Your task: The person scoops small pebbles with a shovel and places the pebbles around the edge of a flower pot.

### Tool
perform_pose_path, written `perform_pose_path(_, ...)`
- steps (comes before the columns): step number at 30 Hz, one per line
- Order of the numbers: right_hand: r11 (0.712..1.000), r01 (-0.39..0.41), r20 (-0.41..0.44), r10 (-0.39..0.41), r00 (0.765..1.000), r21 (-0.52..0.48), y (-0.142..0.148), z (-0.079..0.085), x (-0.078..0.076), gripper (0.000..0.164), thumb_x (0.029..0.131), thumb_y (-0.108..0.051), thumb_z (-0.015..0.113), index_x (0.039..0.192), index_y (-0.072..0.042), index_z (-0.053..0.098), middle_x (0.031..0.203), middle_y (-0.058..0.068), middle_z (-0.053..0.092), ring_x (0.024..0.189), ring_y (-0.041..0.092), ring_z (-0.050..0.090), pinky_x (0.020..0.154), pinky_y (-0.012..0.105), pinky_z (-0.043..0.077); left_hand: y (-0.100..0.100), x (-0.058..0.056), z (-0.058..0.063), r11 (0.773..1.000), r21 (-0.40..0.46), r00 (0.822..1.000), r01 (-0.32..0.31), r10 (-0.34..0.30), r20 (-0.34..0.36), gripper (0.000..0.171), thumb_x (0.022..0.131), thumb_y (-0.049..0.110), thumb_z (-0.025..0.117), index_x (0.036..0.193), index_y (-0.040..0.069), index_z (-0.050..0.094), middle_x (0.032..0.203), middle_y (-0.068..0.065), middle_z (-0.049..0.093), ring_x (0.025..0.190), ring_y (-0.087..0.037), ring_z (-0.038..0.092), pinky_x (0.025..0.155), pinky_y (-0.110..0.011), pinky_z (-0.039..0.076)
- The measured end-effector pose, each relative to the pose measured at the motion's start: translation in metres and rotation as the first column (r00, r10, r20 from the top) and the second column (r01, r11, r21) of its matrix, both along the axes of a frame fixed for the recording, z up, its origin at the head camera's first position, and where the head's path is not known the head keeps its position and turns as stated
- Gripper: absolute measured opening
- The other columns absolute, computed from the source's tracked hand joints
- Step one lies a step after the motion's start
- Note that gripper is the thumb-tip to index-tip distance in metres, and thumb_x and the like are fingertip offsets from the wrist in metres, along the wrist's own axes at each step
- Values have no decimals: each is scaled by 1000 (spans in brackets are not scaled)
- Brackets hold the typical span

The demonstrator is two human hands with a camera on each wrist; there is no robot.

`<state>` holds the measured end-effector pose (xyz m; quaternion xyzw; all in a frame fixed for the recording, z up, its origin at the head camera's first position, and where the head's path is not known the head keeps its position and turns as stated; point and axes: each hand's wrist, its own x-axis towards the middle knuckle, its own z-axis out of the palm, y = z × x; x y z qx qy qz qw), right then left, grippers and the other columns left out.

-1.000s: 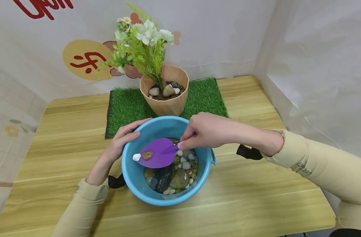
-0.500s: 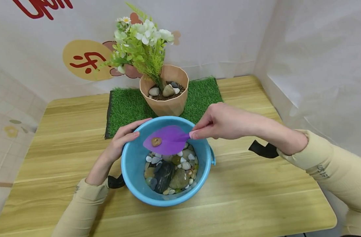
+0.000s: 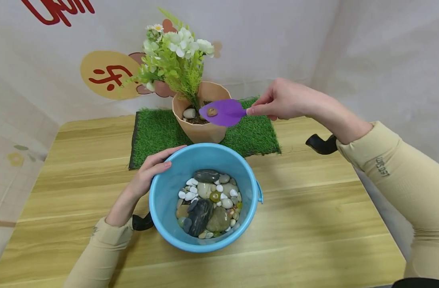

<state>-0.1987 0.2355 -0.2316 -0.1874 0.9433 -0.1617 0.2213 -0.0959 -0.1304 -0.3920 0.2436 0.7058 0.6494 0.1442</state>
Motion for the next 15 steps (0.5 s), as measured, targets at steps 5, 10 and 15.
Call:
perform_pose_path(5,999,19,-17,-18,1000,37,-2,-1,-29,46,103,-52,61,117,-14,82,58,-6,57,55,9,41,53,28,33,1,0,0,1000,2,1000,10,-10,-7,55,105,11,42,156,-9,41,153,-34,52,123,-1,67,98,-25,60)
perform_pose_path(10,997,4,-36,-1,999,81,-15,0,-52,49,105,-47,60,127,-8,77,57,-8,60,55,10,48,54,27,37,1,0,0,1000,5,1000,7,-7,-13,55,104,10,42,156,-9,41,154,-35,51,123,1,66,99,-24,59)
perform_pose_path(15,989,12,-122,6,993,145,-33,2,-61,47,105,-43,59,127,-6,77,75,5,77,71,19,64,70,35,47,0,0,0,1000,0,1000,7,-7,-15,55,105,11,42,157,-8,42,154,-34,51,124,0,67,99,-24,59)
